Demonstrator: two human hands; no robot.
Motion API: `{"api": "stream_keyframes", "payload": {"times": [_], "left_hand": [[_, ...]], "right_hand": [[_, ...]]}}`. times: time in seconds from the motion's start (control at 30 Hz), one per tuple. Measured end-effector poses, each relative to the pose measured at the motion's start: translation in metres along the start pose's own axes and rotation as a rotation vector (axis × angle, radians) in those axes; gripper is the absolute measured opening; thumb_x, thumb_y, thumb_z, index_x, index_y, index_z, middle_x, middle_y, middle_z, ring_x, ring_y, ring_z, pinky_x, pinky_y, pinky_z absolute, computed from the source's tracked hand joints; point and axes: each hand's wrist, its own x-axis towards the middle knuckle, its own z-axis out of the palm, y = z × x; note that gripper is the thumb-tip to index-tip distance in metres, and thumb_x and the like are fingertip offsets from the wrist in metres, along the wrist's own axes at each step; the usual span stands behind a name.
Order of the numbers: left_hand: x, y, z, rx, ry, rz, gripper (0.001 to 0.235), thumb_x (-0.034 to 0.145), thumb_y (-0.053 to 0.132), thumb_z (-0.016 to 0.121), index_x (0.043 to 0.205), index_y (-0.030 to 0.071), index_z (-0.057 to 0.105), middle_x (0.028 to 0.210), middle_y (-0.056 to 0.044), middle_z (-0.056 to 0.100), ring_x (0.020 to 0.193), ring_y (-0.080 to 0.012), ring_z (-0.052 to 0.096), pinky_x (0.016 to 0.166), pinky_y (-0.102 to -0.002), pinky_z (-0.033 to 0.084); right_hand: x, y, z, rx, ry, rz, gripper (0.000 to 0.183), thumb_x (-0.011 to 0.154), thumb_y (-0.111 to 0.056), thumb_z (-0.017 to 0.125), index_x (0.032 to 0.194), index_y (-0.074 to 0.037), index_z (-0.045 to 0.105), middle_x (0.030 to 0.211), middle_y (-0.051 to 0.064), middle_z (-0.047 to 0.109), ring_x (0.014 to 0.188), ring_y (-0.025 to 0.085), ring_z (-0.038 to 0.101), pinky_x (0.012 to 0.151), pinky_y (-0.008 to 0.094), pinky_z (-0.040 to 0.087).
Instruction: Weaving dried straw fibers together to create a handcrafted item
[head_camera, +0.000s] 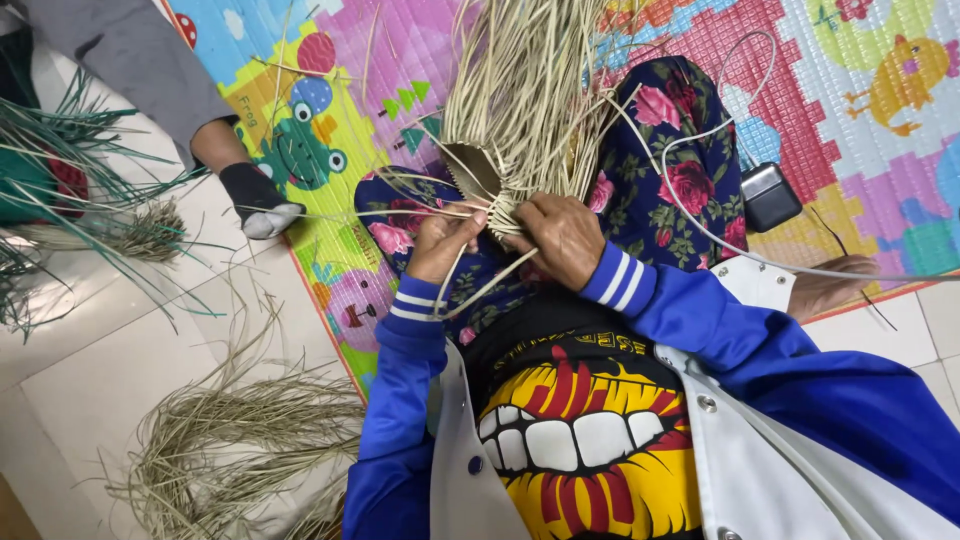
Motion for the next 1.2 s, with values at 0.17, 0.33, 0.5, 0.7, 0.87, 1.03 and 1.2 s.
{"api": "stream_keyframes", "payload": {"times": [0.17, 0.33, 0.5, 0.7, 0.87, 1.03, 1.2], "left_hand": [[-0.011, -0.024, 0.007, 0.031, 0.113, -0.021, 0.024, 0.095, 0.022, 0.075, 0.103, -0.001, 0.073, 0.073, -0.007, 0.065, 0.056, -0.01, 0.067, 0.053, -0.022, 0.062], [-0.02, 0.001, 0.019, 0.086, 0.117, 0.022, 0.025, 0.101, 0.02, 0.065, 0.107, -0.004, 0.07, 0.081, -0.012, 0.071, 0.068, -0.0143, 0.073, 0.067, -0.027, 0.065], [-0.016, 0.043, 0.025, 0.356, 0.11, 0.292, 0.023, 0.105, 0.013, 0.057, 0.098, -0.006, 0.069, 0.081, -0.02, 0.067, 0.072, -0.0262, 0.075, 0.068, -0.034, 0.064], [0.013, -0.005, -0.016, 0.379, 0.165, 0.216, 0.014, 0.101, 0.006, 0.06, 0.1, -0.005, 0.068, 0.079, -0.008, 0.061, 0.071, -0.0124, 0.065, 0.07, -0.025, 0.061], [0.033, -0.046, -0.034, 0.224, 0.166, 0.11, 0.017, 0.101, 0.009, 0.062, 0.103, -0.007, 0.068, 0.079, -0.023, 0.069, 0.073, -0.0298, 0.075, 0.068, -0.038, 0.066], [0.025, -0.033, -0.022, -0.016, 0.107, -0.008, 0.019, 0.099, 0.012, 0.067, 0.103, -0.006, 0.069, 0.082, -0.016, 0.065, 0.073, -0.0283, 0.076, 0.064, -0.041, 0.068], [0.01, -0.024, -0.018, -0.048, 0.097, -0.037, 0.026, 0.1, 0.015, 0.066, 0.104, -0.01, 0.066, 0.085, -0.012, 0.058, 0.073, -0.0278, 0.075, 0.071, -0.042, 0.067]], "right_hand": [[0.007, -0.008, 0.002, 0.326, -0.049, 0.118, 0.026, 0.098, -0.037, 0.067, 0.09, -0.013, 0.06, 0.074, 0.011, 0.06, 0.074, 0.037, 0.068, 0.064, 0.045, 0.051], [0.009, -0.026, 0.004, 0.583, 0.06, 0.264, 0.021, 0.097, -0.028, 0.071, 0.085, -0.013, 0.064, 0.069, 0.011, 0.063, 0.068, 0.035, 0.068, 0.06, 0.04, 0.052], [0.025, -0.039, 0.013, 0.751, 0.255, 0.233, 0.012, 0.099, -0.017, 0.071, 0.089, -0.01, 0.069, 0.076, 0.012, 0.066, 0.073, 0.033, 0.07, 0.065, 0.036, 0.053], [0.023, -0.039, 0.041, 0.676, 0.146, 0.231, 0.022, 0.096, -0.018, 0.073, 0.105, -0.002, 0.061, 0.09, 0.025, 0.064, 0.086, 0.05, 0.067, 0.07, 0.057, 0.052], [-0.002, -0.058, 0.008, -0.321, -0.268, -0.056, 0.088, 0.071, -0.042, 0.085, 0.142, -0.006, 0.049, 0.122, 0.012, 0.059, 0.08, 0.027, 0.074, 0.065, 0.043, 0.064], [0.022, -0.068, -0.054, -0.348, -0.416, -0.146, 0.071, 0.07, -0.051, 0.083, 0.128, -0.014, 0.065, 0.128, 0.011, 0.057, 0.104, 0.032, 0.065, 0.09, 0.051, 0.051], [0.09, -0.068, -0.149, 0.255, -0.859, -0.374, 0.079, 0.075, -0.053, 0.085, 0.128, 0.001, 0.062, 0.124, 0.028, 0.062, 0.112, 0.049, 0.063, 0.096, 0.063, 0.046]]}}
